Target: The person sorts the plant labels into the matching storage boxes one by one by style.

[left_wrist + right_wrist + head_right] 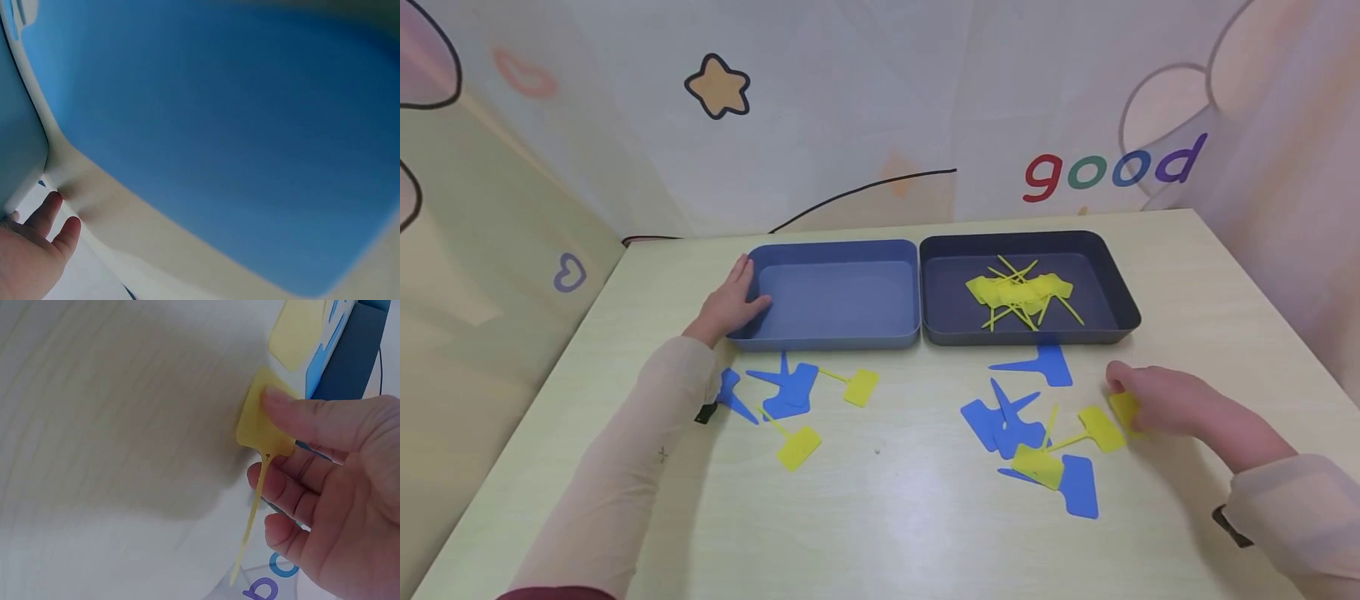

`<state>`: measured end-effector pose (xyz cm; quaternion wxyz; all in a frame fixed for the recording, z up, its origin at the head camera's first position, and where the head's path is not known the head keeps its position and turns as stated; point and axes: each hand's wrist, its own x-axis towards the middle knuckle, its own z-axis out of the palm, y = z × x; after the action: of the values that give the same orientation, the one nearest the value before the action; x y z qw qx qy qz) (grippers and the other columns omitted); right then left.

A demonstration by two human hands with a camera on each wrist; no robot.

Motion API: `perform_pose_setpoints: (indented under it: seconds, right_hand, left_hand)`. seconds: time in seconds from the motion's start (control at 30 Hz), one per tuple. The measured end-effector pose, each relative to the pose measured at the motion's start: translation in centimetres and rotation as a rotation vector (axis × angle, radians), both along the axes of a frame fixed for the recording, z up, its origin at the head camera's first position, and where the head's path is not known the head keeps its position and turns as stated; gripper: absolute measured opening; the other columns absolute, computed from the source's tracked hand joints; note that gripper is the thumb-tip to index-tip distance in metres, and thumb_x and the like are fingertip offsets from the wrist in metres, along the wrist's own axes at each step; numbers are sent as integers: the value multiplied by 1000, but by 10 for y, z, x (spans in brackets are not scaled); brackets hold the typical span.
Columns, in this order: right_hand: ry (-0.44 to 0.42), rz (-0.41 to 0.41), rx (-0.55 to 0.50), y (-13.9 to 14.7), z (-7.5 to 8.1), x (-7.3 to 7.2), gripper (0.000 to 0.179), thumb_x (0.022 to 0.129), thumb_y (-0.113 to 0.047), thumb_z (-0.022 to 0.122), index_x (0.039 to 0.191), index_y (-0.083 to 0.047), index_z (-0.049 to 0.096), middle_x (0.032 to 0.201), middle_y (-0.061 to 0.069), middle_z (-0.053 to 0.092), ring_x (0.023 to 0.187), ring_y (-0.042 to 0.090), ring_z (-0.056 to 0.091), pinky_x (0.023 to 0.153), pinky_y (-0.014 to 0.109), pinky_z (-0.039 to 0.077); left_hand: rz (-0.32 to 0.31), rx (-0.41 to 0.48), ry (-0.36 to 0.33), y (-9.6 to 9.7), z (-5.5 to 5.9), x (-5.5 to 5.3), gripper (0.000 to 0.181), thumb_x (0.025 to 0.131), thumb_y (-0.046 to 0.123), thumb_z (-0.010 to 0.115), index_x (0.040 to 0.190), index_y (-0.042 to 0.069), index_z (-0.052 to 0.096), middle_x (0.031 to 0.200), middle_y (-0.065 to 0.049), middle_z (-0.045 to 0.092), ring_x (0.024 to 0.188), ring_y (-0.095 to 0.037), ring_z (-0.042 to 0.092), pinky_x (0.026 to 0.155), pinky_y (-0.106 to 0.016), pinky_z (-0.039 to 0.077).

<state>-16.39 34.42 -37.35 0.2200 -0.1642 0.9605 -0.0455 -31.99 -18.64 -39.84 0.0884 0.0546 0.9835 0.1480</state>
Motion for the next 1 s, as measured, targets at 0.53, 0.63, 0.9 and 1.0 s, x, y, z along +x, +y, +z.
perform_pose_setpoints:
  seconds: [0.53,0.63,0.9,1.0]
  right_hand:
    - [157,6,-150,-16,37,-30,15,75,8,57,76,-7,57,69,-2,52,64,13,44,56,25,41]
    - [177,-40,-202,-24,46,-40,11,76,7,57,79,-3,58,74,3,59,66,16,49,59,29,47]
    - [228,-254,-435,-37,57,-67,13,82,2,53,95,5,54,83,17,58,67,20,52,56,21,48]
    - [232,-367,-568,-38,52,-78,18,86,-3,51,102,6,51,85,15,58,65,13,56,58,16,49]
  left_hand:
    - [-3,4,7,-2,0,1,76,90,37,43,142,3,-1,150,-9,-9,137,-28,10,105,-47,23]
    - [-1,3,10,-2,0,1,75,90,37,43,142,3,0,150,-10,-9,137,-28,10,106,-47,23]
    - [-7,2,14,-3,-3,-2,76,90,37,43,142,3,0,150,-10,-8,137,-27,8,106,-46,23]
    - [-9,5,13,-3,-4,-3,76,90,37,43,142,3,0,150,-9,-9,137,-27,8,106,-46,23]
